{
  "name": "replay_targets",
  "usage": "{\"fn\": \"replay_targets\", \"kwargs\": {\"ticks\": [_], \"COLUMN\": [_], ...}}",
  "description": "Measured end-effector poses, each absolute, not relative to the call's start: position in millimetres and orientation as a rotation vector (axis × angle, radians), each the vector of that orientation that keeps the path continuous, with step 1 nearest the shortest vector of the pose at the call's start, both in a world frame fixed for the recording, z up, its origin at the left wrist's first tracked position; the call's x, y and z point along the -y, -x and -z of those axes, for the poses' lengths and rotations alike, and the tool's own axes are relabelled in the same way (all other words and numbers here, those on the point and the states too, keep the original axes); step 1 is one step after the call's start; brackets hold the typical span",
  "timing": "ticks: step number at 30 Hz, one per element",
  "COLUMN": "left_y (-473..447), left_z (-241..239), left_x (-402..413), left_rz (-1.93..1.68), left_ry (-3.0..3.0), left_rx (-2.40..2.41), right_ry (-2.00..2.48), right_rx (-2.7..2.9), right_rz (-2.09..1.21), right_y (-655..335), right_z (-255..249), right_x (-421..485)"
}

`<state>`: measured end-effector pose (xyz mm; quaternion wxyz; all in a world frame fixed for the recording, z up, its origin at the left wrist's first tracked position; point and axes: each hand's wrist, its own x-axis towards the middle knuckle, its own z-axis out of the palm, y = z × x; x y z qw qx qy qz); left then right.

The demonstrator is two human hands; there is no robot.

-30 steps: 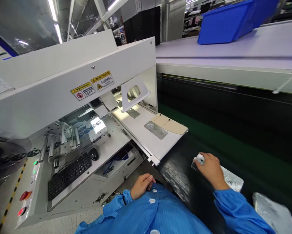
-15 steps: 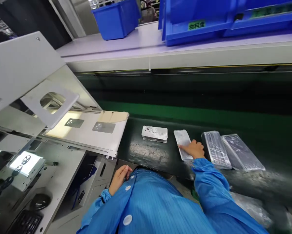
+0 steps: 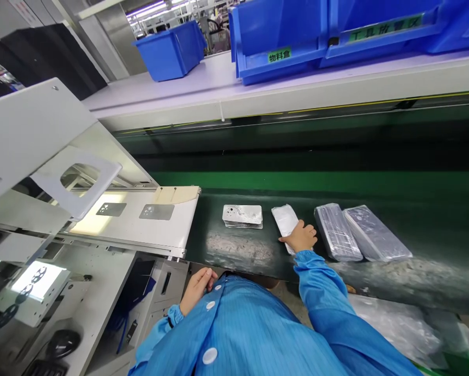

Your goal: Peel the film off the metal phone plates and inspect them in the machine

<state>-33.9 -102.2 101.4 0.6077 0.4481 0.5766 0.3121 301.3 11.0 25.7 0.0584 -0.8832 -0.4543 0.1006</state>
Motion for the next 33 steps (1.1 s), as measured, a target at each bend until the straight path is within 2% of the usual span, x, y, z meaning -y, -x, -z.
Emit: {"fn": "replay_targets", "kwargs": {"ticks": [6, 14, 22, 26, 29, 33], "left_y": [33.8, 33.8, 38.1, 28.6, 2.5, -22.3], "left_z": [-103.8, -103.4, -93.0, -83.0, -74.7, -55.8], "left_x": [101.4, 98.7, 96.5, 80.0, 52.9, 16.4], "left_rz": [-0.700, -0.710, -0.728, -0.733, -0.836, -0.969], "left_ry": [-1.018, -1.035, -1.089, -1.202, -1.297, -1.320], "left_rx": [-1.317, -1.297, -1.255, -1.217, -1.103, -1.093], "right_ry": [2.664, 2.516, 2.300, 1.871, 1.484, 1.338], "right_rx": [1.446, 1.211, 1.114, 1.005, 0.944, 1.283], "right_rz": [-0.215, -0.681, -0.766, -1.009, -1.238, -1.143], "right_y": [-291.1, -306.8, -321.3, -313.4, -272.4, -199.1], "right_z": [-37.3, -31.2, -36.4, -45.9, -45.5, -39.1], "right_x": [-4.9, -14.3, -4.4, 14.7, 18.9, 13.6]}}
